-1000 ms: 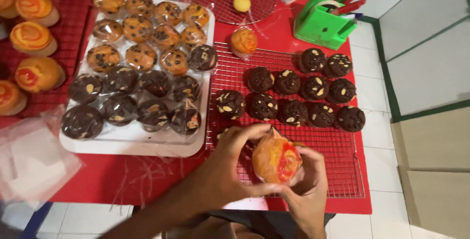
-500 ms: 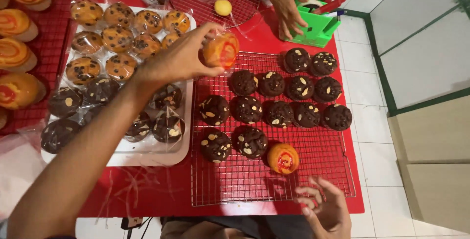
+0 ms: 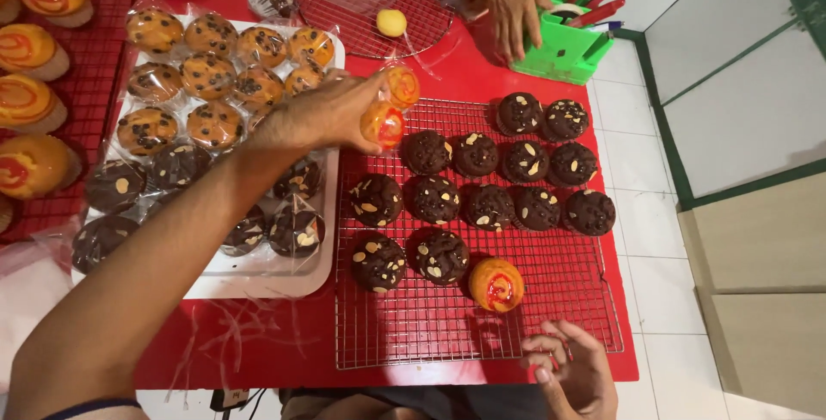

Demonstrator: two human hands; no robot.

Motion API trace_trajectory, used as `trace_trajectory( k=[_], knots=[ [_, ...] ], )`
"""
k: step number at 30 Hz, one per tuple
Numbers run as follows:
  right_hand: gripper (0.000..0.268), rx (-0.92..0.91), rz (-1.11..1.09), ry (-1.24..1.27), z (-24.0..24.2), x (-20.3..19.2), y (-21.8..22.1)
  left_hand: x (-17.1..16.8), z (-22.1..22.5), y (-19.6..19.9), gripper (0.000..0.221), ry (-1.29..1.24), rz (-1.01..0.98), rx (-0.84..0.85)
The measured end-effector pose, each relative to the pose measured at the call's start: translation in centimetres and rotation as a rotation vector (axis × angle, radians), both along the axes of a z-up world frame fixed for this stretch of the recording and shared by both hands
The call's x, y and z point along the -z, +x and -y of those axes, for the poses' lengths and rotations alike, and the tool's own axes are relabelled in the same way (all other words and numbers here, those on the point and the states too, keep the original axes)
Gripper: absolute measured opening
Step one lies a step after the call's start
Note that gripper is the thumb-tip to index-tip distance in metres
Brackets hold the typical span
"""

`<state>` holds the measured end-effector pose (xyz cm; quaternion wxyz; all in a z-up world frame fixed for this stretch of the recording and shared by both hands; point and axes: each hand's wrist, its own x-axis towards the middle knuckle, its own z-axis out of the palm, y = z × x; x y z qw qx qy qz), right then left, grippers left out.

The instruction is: The person is individually packaging muffins by picking them up from a cooling rack and placing them into small, clear plastic bags.

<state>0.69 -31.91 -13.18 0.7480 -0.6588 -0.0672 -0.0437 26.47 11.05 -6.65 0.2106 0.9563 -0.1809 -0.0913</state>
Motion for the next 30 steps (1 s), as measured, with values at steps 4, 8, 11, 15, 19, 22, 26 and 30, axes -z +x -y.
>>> trace_trajectory(
  k=[4, 8, 11, 15, 19, 22, 26, 30],
  knots=[
    [0.061, 0.021, -0.033, -0.018, -0.2, -0.3, 0.1, 2.3, -0.2, 0.9, 0.137, 0.119, 0.052, -0.065],
    [0.061, -0.014, -0.007, 0.020, -0.2, -0.3, 0.2, 1.9, 0.2, 0.5, 0.140, 0.251, 0.027, -0.089],
    [0.061, -0.015, -0.001, 0.033, 0.1, -0.1, 0.3, 1.4, 0.2, 0.3, 0.138, 0.244, -0.011, -0.113],
    [0.058, 0.085, 0.044, -0.115, -0.1, -0.9, 0.4, -3.6, 1.1, -2.7, 0.127, 0.184, -0.148, -0.242],
    [0.072, 0.159, 0.019, -0.449, -0.1, -1.2, 1.9, -8.4, 1.5, -7.2, 0.118, 0.034, -0.139, -0.225],
    [0.110, 0.082, -0.029, -0.908, -0.9, -0.9, 3.4, -10.7, 2.0, -12.2, 0.092, -0.233, -0.124, -0.236],
    [0.129, 0.009, 0.178, -0.854, -1.4, 3.3, 4.6, -8.2, 2.2, -17.7, 0.057, -0.396, 0.296, -0.191],
    [0.087, 0.439, -0.757, -0.204, -6.8, -0.3, 6.6, -7.6, 1.0, -26.0, 0.028, -0.457, 0.249, -0.637]
  ],
)
